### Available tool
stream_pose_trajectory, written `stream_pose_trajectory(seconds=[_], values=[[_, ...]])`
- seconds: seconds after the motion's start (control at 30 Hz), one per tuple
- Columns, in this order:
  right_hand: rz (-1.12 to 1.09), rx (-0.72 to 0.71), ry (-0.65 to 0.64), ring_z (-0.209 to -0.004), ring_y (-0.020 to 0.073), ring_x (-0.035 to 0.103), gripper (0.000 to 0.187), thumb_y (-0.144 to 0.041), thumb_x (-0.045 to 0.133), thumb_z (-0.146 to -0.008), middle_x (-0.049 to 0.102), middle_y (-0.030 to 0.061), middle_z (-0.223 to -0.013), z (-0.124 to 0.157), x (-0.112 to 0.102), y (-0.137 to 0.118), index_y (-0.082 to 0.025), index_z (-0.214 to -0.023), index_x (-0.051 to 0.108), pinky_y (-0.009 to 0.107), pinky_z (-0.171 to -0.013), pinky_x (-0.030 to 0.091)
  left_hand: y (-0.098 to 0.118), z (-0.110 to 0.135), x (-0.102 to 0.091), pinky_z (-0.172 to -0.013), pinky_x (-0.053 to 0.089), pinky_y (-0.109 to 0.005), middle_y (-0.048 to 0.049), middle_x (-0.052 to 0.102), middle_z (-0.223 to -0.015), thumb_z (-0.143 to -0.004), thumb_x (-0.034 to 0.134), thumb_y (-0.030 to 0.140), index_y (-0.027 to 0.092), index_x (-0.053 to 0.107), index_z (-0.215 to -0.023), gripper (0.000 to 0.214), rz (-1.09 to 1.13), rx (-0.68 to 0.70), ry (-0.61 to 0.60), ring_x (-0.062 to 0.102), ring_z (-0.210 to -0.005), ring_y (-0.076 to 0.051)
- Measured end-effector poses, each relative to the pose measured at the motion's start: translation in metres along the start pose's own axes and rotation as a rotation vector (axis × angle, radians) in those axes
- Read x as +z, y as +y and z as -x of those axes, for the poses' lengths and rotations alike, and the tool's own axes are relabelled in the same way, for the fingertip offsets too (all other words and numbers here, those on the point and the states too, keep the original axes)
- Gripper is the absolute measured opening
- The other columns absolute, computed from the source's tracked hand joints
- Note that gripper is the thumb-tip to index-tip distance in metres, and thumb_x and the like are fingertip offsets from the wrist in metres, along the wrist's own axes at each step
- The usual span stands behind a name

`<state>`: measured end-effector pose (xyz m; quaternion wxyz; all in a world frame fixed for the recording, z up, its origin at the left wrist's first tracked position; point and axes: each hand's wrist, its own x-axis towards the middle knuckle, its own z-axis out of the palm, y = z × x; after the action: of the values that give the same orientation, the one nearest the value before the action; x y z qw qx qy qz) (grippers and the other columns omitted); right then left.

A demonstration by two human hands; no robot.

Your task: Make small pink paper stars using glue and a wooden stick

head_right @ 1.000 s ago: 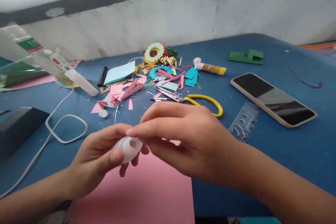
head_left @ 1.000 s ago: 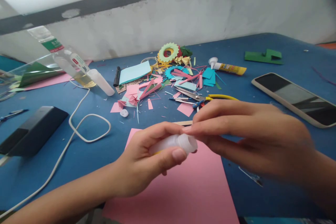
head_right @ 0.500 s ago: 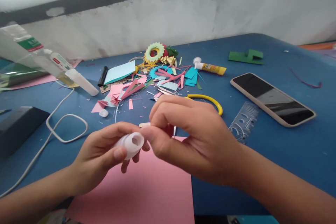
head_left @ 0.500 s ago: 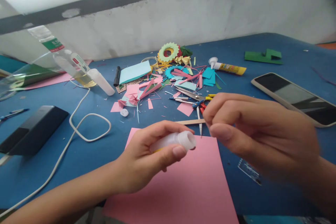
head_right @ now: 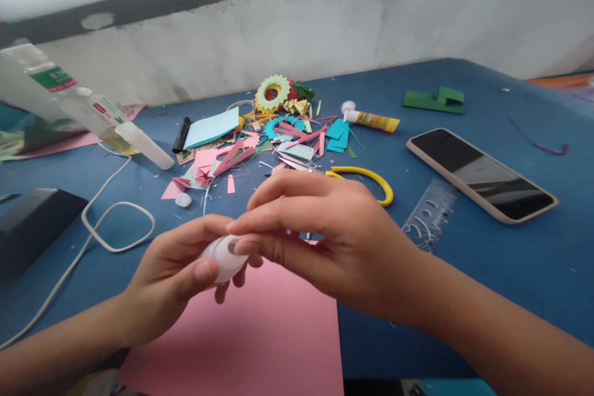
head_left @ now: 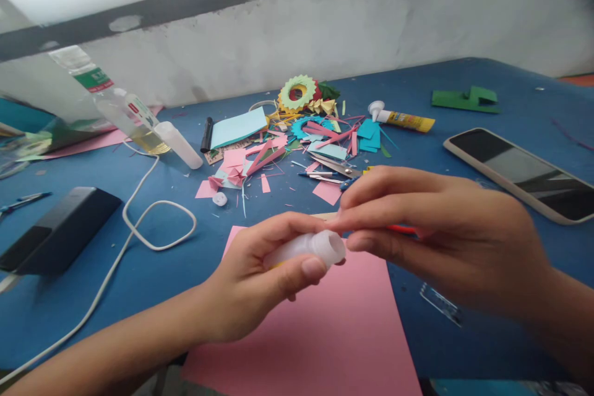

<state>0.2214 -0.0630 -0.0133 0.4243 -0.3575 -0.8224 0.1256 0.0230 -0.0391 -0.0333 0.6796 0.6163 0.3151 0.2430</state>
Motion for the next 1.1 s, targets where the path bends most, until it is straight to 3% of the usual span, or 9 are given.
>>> stream_pose_trajectory(seconds=[0.1, 0.23, 0.47, 0.57, 0.83, 1.1], values=[[0.048, -0.004, 0.024, -0.067, 0.0081, 0.061, 0.009, -0.015, 0.059, -0.083, 0.065, -0.0001, -0.077, -0.001, -0.001, 0.000, -0.020, -0.083, 0.066, 0.016, -0.055, 0.050, 0.001, 0.000, 0.000, -0.048, 0.045, -0.018, -0.0045, 0.061, -0.081, -0.078, 0.060, 0.046, 0.019, 0.061, -0.101, 0.036, -0.011, 0.028, -0.006, 0.053, -0.062, -0.012], [0.108, -0.055, -0.045, -0.065, 0.0067, 0.060, 0.007, -0.014, 0.060, -0.082, 0.065, -0.0002, -0.076, 0.001, -0.003, 0.002, -0.018, -0.083, 0.066, 0.015, -0.058, 0.048, 0.001, 0.000, 0.001, -0.051, 0.043, -0.018, -0.0038, 0.062, -0.083, -0.083, 0.056, 0.040, 0.019, 0.062, -0.104, 0.030, -0.167, 0.092, -0.002, 0.052, -0.063, -0.011], [0.387, -0.120, -0.169, -0.062, 0.0110, 0.061, 0.024, -0.014, 0.046, -0.089, 0.066, 0.0028, -0.078, 0.012, 0.000, 0.010, -0.017, -0.077, 0.066, 0.023, -0.049, 0.041, -0.001, -0.007, 0.004, -0.055, 0.040, -0.018, -0.0003, 0.062, -0.077, -0.086, 0.053, 0.032, 0.016, 0.061, -0.101, 0.024, -0.484, 0.122, 0.021, 0.049, -0.061, -0.009], [0.465, -0.154, -0.138, -0.060, 0.0104, 0.060, 0.025, -0.013, 0.046, -0.089, 0.067, 0.0029, -0.078, 0.014, 0.003, 0.010, -0.016, -0.075, 0.065, 0.023, -0.048, 0.039, -0.001, -0.007, 0.004, -0.055, 0.039, -0.017, 0.0004, 0.064, -0.082, -0.087, 0.052, 0.032, 0.018, 0.061, -0.101, 0.022, -0.469, 0.123, 0.029, 0.051, -0.064, -0.009], [0.346, -0.131, -0.135, -0.069, 0.0085, 0.061, 0.025, -0.019, 0.042, -0.092, 0.065, 0.0014, -0.082, 0.015, 0.008, 0.011, -0.017, -0.079, 0.062, 0.019, -0.060, 0.047, -0.004, -0.006, 0.003, -0.053, 0.038, -0.013, 0.0034, 0.063, -0.080, -0.086, 0.054, 0.030, 0.023, 0.061, -0.103, 0.019, -0.381, 0.124, 0.040, 0.049, -0.060, -0.006], [0.369, -0.134, -0.058, -0.058, 0.0090, 0.055, 0.030, -0.017, 0.039, -0.092, 0.060, -0.0012, -0.068, 0.016, 0.008, 0.007, -0.020, -0.071, 0.061, 0.022, -0.051, 0.043, -0.004, -0.003, 0.003, -0.053, 0.041, -0.011, 0.0042, 0.060, -0.072, -0.083, 0.058, 0.030, 0.022, 0.062, -0.097, 0.017, -0.308, 0.137, 0.096, 0.049, -0.060, -0.006]])
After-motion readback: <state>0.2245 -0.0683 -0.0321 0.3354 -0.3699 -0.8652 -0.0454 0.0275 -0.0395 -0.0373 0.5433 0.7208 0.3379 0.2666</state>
